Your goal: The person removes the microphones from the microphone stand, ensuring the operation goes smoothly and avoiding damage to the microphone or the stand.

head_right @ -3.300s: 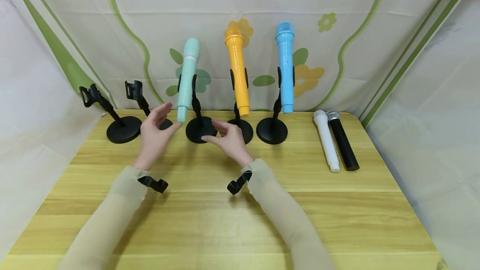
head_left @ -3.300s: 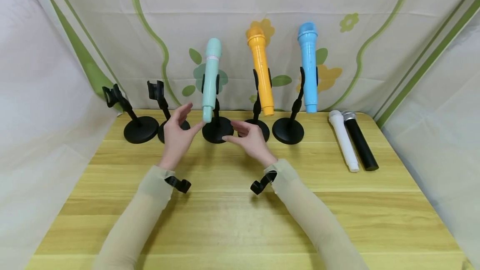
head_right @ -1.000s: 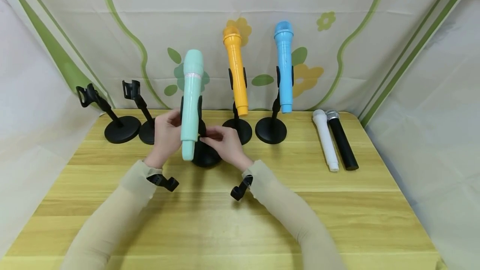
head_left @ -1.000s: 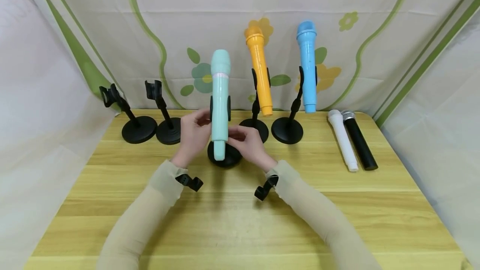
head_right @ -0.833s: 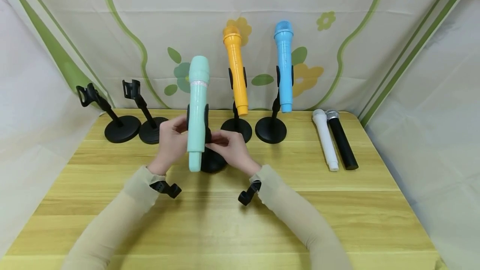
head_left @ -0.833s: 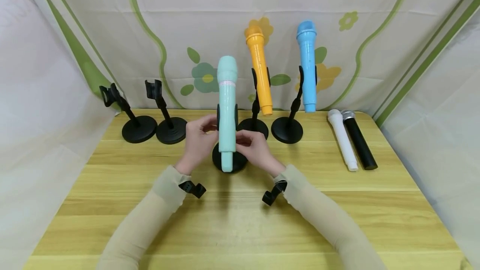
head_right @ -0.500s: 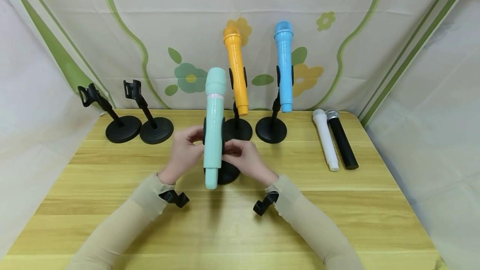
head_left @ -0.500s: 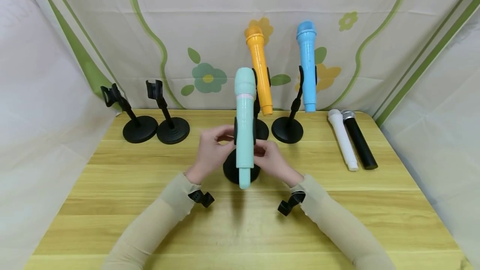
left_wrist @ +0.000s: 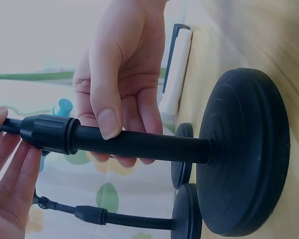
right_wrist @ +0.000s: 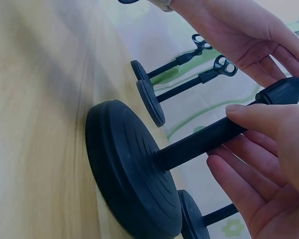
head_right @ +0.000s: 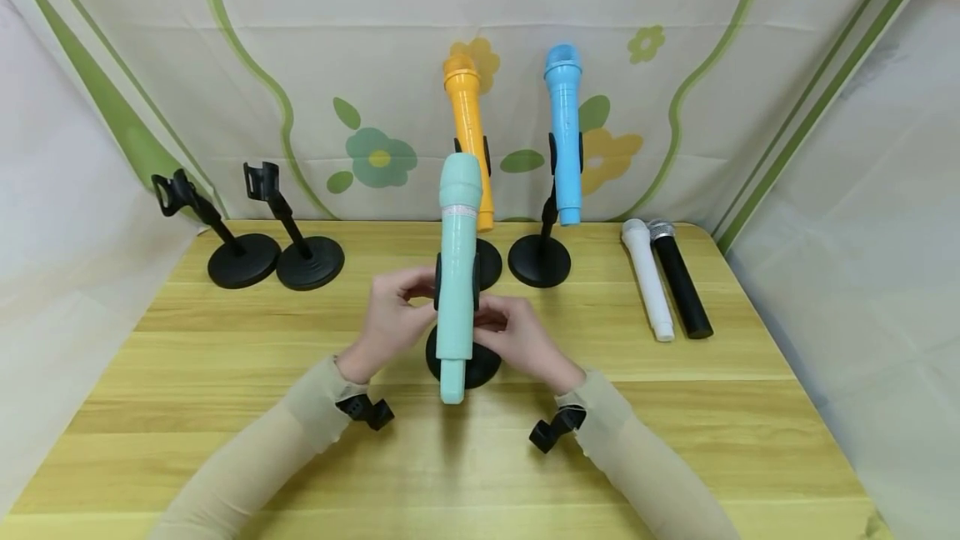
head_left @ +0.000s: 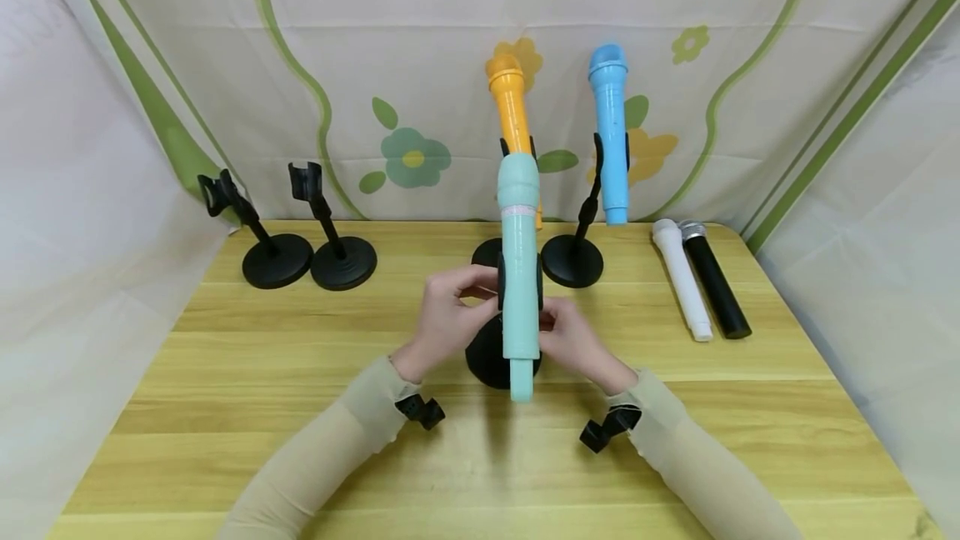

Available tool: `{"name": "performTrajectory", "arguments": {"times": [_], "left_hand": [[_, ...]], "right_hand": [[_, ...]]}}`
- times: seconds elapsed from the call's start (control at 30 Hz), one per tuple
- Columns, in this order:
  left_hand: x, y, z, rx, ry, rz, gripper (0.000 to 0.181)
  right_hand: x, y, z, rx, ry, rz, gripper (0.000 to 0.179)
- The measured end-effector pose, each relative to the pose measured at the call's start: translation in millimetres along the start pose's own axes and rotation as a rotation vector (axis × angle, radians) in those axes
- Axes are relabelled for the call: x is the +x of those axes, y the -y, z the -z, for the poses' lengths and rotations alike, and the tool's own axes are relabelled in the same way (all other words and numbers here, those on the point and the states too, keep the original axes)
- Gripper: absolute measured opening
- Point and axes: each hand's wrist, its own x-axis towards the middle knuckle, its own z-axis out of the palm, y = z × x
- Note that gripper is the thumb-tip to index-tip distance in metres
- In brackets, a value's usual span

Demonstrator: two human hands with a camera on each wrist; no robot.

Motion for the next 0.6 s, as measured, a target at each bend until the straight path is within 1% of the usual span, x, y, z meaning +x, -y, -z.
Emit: {"name": "performTrajectory", "arguments": {"times": [0.17,0.27,0.4,0.5,0.6], "left_hand": [[-2.3,-1.5,-5.6,0.002,-0.004,0.007,0.023],[-3.4,-1.9,-7.8,0.007,-0.012,0.015,0.024],[-3.5,-1.4,-8.5,0.001,-0.011,0.034,0.023],[-2.9,-0.2,-7.8,-0.013,0.01,0.039,0.023],[-3.0,1.6,-5.9,-0.03,0.039,0.047,0.025]], "right_hand": [[-4.5,-28,2,0.003,0.003,0.028,0.015],[-6.6,-30,2,0.007,-0.003,0.041,0.018],[-7.5,-32,2,0.009,-0.015,0.045,0.017],[-7.2,-31,5,0.011,-0.019,0.041,0.017],[-6.1,-24,13,0.025,-0.024,0.041,0.025]]}}
